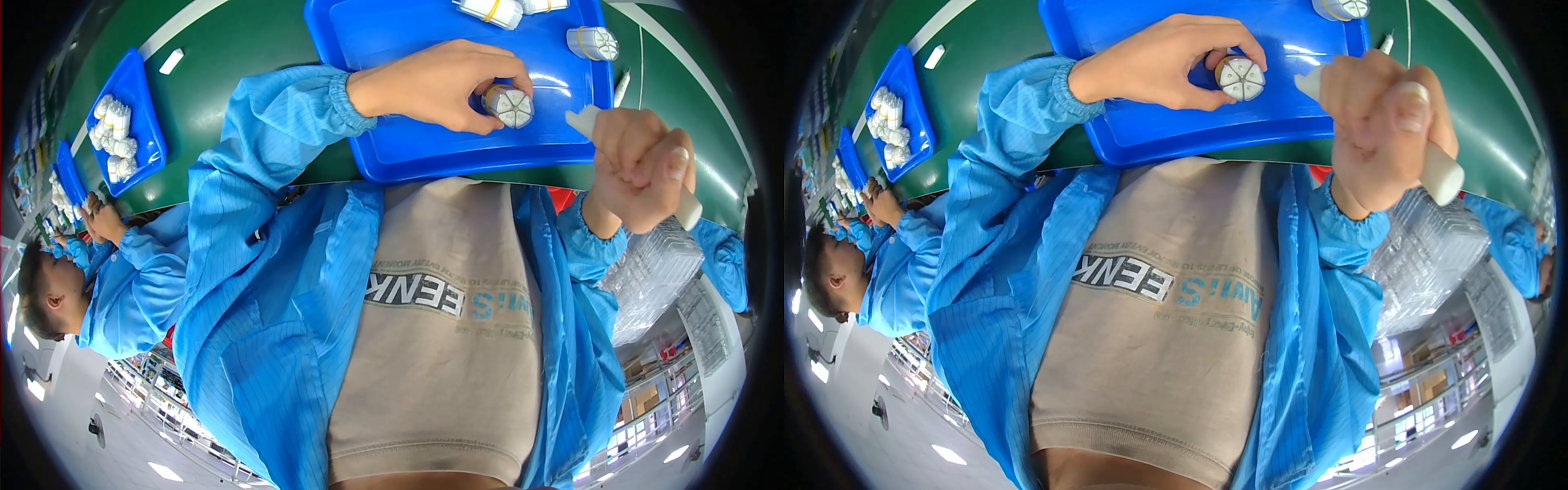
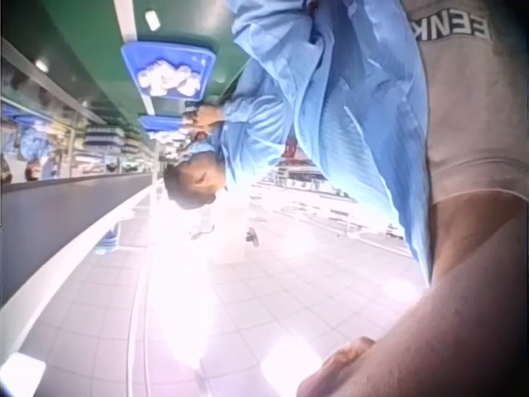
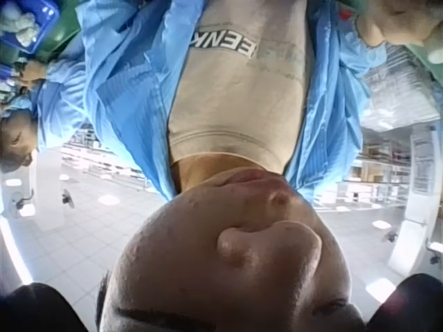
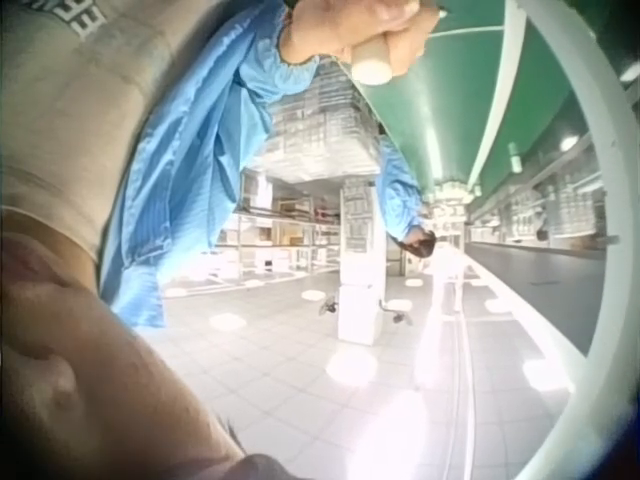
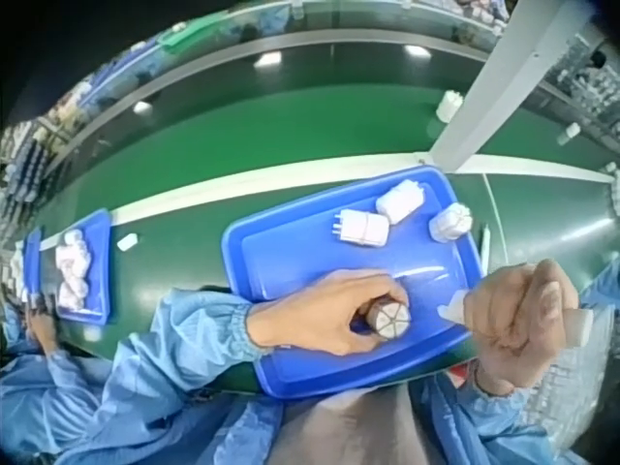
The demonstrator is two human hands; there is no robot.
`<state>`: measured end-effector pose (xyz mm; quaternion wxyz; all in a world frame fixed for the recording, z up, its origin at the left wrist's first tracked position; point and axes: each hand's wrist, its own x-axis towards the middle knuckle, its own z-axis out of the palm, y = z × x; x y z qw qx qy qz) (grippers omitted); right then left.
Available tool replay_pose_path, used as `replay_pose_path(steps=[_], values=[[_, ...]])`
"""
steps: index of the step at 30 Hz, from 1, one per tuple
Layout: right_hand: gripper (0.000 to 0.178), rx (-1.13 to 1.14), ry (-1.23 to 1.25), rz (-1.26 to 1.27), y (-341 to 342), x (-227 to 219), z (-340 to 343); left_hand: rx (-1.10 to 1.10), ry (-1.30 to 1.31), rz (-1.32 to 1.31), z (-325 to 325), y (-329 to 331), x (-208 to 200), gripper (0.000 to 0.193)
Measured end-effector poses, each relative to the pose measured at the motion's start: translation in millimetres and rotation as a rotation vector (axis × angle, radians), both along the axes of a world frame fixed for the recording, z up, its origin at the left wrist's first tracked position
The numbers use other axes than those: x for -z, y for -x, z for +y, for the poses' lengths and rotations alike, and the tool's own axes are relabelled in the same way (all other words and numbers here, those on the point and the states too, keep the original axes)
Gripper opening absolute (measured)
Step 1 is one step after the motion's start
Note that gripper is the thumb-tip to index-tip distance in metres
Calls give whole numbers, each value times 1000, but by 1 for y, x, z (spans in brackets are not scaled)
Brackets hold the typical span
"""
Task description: The person assembles small white plastic components by inserting parts and securing them with a tool.
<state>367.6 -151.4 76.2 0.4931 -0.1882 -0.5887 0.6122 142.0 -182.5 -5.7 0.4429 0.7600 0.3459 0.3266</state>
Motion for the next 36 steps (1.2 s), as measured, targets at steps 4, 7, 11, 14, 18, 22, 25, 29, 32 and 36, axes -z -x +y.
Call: replay_pose_path(steps=[4, 7, 11, 14, 18, 22, 25, 29, 32, 36], values=[[41, -3, 11, 7, -14, -3, 4, 21, -36, -3, 1, -2, 2, 44], [41, 4, 15, 5, -16, 0, 7, 19, -75, 45, 3, -2, 1, 40], [40, 81, 38, -53, -8, 1, 6, -33, -134, 81, 1, -1, 4, 43], [40, 111, 53, -49, -5, 3, 5, -68, -195, 119, 1, 0, 2, 47], [41, 81, 212, 87, 2, 3, -3, -104, -183, 218, 0, -1, -4, 50], [41, 223, 213, -11, 20, 4, -10, -115, -114, 347, -1, -10, -9, 46], [40, 273, 209, -53, 23, 8, -9, -162, -156, 357, -6, -11, -2, 47], [27, 226, 290, 103, 12, 9, -5, -203, -194, 306, -8, -13, 5, 48], [17, 306, 301, -164, 2, 11, 5, -207, -245, 293, -9, -11, 7, 48], [34, 426, 272, -631, -7, 40, 16, -168, -214, 332, -9, -11, 7, 49]])
